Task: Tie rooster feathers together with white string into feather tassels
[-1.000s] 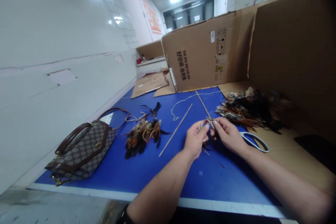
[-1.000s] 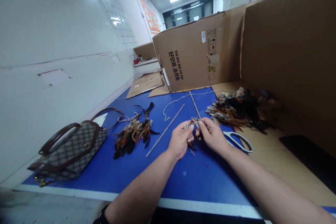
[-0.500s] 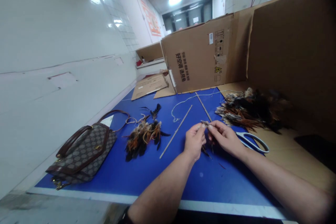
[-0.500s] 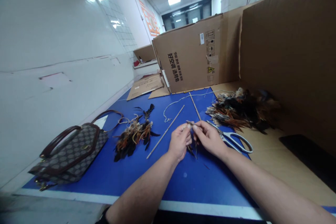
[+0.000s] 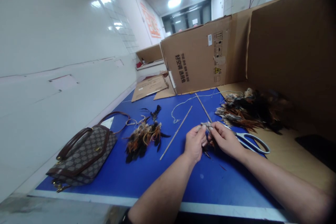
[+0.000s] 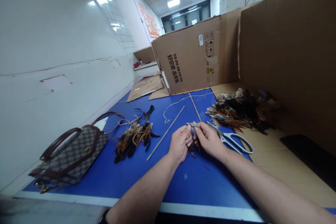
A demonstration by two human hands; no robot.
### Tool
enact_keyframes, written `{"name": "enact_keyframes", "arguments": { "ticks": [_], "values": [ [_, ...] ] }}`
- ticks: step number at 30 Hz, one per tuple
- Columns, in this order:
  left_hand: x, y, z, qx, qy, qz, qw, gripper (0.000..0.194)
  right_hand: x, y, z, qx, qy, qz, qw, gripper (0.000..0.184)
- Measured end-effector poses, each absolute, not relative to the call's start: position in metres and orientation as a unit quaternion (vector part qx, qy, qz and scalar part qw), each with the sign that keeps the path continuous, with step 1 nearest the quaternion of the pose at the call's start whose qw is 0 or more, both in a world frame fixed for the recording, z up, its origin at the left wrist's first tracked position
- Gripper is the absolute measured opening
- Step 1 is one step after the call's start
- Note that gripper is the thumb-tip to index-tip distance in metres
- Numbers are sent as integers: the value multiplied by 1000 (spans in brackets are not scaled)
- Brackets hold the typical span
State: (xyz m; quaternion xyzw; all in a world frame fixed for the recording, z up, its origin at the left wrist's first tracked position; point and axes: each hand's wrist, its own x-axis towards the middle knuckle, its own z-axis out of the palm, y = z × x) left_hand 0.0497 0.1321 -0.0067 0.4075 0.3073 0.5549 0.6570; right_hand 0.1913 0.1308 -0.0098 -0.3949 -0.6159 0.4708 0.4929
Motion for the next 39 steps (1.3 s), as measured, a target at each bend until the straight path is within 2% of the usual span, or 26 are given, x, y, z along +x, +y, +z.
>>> {"name": "enact_keyframes", "arguments": {
  "ticks": [4, 8, 16, 27, 39],
  "values": [
    [49, 134, -8, 413, 326, 548, 651, 52, 192, 132, -11, -397, -630, 456, 488, 39],
    [49, 135, -10, 414, 328, 559, 639, 47, 199, 134, -11, -417, -628, 427, 499, 37],
    [50, 137, -10, 386, 333, 579, 637, 43, 201, 134, -13, -416, -622, 443, 494, 34],
    [51, 133, -7, 385, 349, 560, 645, 44, 197, 133, -11, -433, -675, 359, 477, 40],
    [43, 147, -18, 397, 391, 562, 611, 50, 235, 149, -5, -550, -642, 217, 488, 37]
  ]
}}
